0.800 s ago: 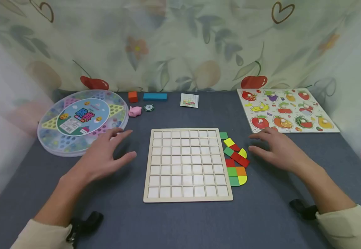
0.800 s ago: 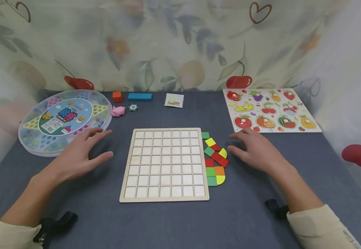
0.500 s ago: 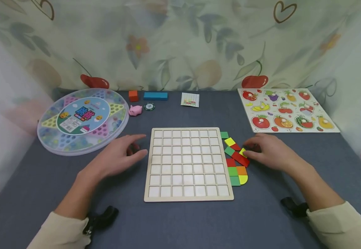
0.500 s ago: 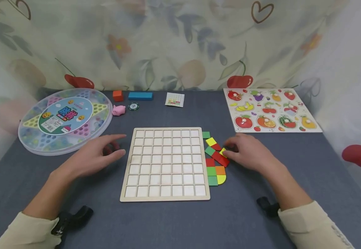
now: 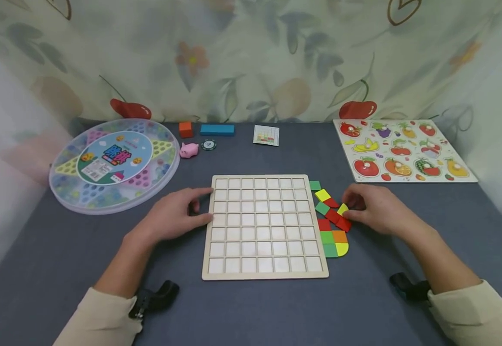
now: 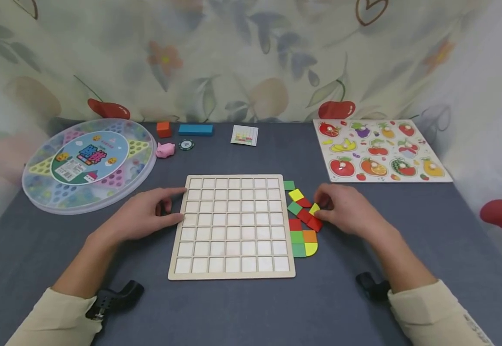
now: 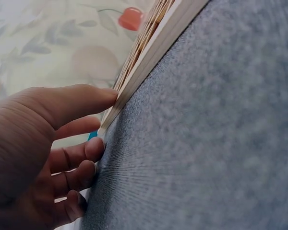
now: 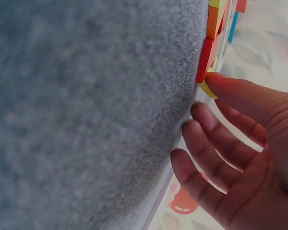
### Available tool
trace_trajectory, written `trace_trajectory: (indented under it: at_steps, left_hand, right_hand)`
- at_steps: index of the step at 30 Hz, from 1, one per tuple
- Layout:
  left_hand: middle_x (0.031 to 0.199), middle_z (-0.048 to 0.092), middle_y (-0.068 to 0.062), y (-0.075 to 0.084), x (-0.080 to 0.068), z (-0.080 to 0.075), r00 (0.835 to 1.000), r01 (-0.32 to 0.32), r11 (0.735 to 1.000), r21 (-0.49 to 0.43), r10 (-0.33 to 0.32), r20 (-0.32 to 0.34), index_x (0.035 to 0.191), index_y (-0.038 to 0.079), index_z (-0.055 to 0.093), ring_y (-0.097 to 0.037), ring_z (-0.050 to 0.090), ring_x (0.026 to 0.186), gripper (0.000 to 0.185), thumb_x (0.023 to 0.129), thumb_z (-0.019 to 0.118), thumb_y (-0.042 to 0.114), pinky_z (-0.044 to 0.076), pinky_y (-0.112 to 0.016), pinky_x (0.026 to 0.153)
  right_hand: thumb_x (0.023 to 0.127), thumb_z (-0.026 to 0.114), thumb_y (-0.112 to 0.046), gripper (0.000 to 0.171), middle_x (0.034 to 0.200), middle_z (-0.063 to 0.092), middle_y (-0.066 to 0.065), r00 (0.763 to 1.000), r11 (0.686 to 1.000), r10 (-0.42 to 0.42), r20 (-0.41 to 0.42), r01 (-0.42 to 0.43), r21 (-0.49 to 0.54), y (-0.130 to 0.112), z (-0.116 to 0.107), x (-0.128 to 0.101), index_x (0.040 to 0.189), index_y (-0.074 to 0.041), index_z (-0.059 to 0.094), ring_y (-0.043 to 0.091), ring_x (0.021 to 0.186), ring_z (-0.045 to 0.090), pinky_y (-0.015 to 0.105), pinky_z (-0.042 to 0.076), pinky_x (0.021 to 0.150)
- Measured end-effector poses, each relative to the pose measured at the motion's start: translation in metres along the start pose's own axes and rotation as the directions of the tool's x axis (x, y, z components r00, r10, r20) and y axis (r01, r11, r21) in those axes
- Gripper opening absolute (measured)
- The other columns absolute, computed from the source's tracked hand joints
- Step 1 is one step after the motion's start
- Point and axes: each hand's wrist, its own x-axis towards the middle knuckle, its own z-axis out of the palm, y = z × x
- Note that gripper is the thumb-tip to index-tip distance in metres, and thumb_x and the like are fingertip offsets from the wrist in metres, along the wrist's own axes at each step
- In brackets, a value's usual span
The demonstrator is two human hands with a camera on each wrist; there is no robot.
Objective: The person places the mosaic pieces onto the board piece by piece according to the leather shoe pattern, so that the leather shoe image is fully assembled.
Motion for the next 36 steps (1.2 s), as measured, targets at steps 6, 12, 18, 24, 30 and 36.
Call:
trace_trajectory:
  at_steps: [6,12,18,24,30,36]
  left_hand:
    - [0.09,0.056,-0.002,-0.001,-0.002,0.0,1.0,-0.008,1.0,0.025,0.009,-0.011,0.151,0.018,0.055,-0.016,0.049,0.077,0.064,0.094,0.072,0.042,0.036,-0.033,0.067]
    - [0.089,0.055,-0.002,0.002,-0.002,0.001,1.0,-0.007,1.0,0.026,0.007,-0.009,0.152,0.019,0.054,-0.016,0.047,0.074,0.063,0.095,0.072,0.041,0.035,-0.033,0.066]
    - [0.089,0.054,-0.002,0.001,-0.002,0.0,1.0,-0.006,0.999,0.034,0.006,-0.012,0.152,0.019,0.054,-0.016,0.047,0.073,0.064,0.095,0.072,0.04,0.034,-0.033,0.066]
    - [0.089,0.054,-0.002,-0.001,-0.003,-0.001,1.0,-0.004,0.999,0.037,0.004,-0.011,0.153,0.019,0.053,-0.016,0.046,0.072,0.065,0.095,0.072,0.04,0.033,-0.033,0.065]
    - [0.089,0.053,-0.002,0.0,-0.003,-0.001,1.0,-0.004,0.999,0.037,0.004,-0.009,0.154,0.02,0.052,-0.017,0.045,0.072,0.065,0.095,0.072,0.041,0.032,-0.033,0.064]
    - [0.089,0.053,-0.002,0.0,-0.003,-0.001,1.0,-0.001,0.999,0.039,0.0,0.001,0.154,0.02,0.052,-0.017,0.045,0.071,0.065,0.095,0.071,0.041,0.032,-0.033,0.064]
  right_hand:
    - [0.09,0.079,-0.017,0.024,0.09,0.065,0.001,1.0,0.999,-0.007,-0.005,0.007,0.031,-0.004,0.0,0.003,0.109,-0.008,0.066,0.018,0.082,0.058,0.032,0.048,0.071]
    - [0.094,0.073,-0.014,0.016,0.082,0.062,0.0,0.996,0.997,-0.059,-0.069,0.063,0.053,-0.02,-0.002,0.002,0.109,-0.012,0.072,0.018,0.076,0.055,0.029,0.046,0.065]
    - [0.093,0.076,-0.017,0.022,0.087,0.069,-0.002,0.993,0.985,-0.116,-0.007,0.116,0.131,-0.055,-0.008,0.011,0.114,-0.009,0.076,0.016,0.08,0.06,0.027,0.051,0.069]
    - [0.093,0.076,-0.014,0.013,0.081,0.069,-0.001,0.968,0.962,-0.247,0.047,0.239,0.132,-0.092,-0.006,0.029,0.105,-0.015,0.078,0.013,0.073,0.059,0.028,0.049,0.067]
    - [0.093,0.076,-0.015,0.008,0.091,0.069,-0.004,0.925,0.938,-0.346,0.159,0.338,0.073,-0.125,0.004,0.054,0.1,-0.017,0.081,0.013,0.081,0.061,0.032,0.051,0.074]
    - [0.094,0.073,-0.012,0.01,0.085,0.07,-0.005,0.892,0.925,-0.379,0.247,0.36,0.121,-0.155,0.02,0.079,0.102,-0.014,0.079,0.012,0.079,0.06,0.032,0.05,0.077]
